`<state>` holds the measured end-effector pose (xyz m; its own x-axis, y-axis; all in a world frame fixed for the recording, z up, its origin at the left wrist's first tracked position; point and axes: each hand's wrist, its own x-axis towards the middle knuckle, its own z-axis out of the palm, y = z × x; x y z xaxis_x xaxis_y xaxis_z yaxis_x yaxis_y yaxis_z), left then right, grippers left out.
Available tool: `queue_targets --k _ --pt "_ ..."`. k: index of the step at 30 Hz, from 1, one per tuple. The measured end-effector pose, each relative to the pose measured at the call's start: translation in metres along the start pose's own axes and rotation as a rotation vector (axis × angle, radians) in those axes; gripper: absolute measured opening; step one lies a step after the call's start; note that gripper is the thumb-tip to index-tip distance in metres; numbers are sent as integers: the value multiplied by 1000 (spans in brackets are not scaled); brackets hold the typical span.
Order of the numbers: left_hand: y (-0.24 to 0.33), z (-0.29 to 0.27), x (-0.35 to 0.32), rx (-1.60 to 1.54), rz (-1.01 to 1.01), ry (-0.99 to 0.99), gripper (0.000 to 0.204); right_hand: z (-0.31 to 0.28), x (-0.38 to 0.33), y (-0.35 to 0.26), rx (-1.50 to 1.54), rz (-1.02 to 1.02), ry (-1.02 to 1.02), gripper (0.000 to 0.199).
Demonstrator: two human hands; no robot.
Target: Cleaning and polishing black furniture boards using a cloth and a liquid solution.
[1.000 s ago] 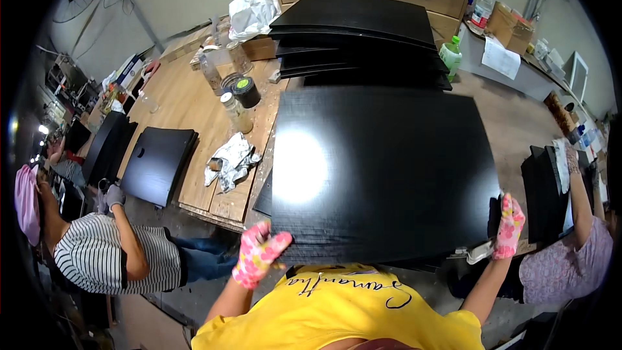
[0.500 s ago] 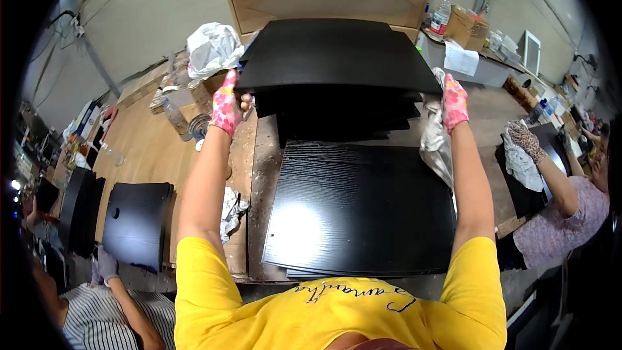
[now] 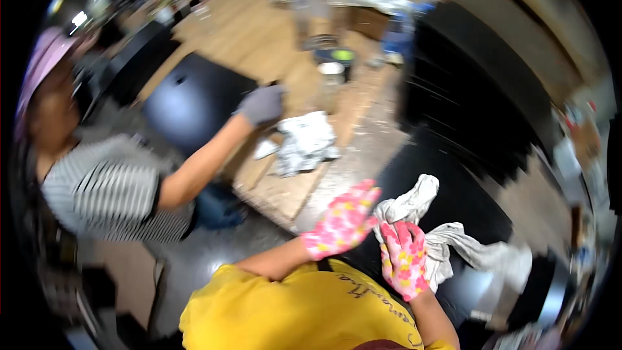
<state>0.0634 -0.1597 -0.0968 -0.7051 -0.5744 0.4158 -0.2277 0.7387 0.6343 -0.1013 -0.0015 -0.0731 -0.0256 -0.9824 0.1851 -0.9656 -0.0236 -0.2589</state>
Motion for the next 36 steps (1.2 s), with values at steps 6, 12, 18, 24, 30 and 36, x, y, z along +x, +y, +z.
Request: queue_targets --k 6,12,18,24,30,36 --pt "-13 6 -16 -77 -62 -188 67 2 55 121 148 308 -34 44" --pt "-12 11 -21 -180 -84 -144 67 -47 -46 320 -460 941 287 52" --pt "-12 17 -21 -223 -93 -87 70 0 29 205 -262 301 269 49" --pt "-10 11 -19 -327 -148 -86 72 28 137 122 -136 37 135 47" --pt "-4 5 -19 -320 -199 -38 72 -60 23 298 -125 904 -28 49" --pt "-4 10 -19 -265 -166 16 66 -22 38 263 -270 397 162 49"
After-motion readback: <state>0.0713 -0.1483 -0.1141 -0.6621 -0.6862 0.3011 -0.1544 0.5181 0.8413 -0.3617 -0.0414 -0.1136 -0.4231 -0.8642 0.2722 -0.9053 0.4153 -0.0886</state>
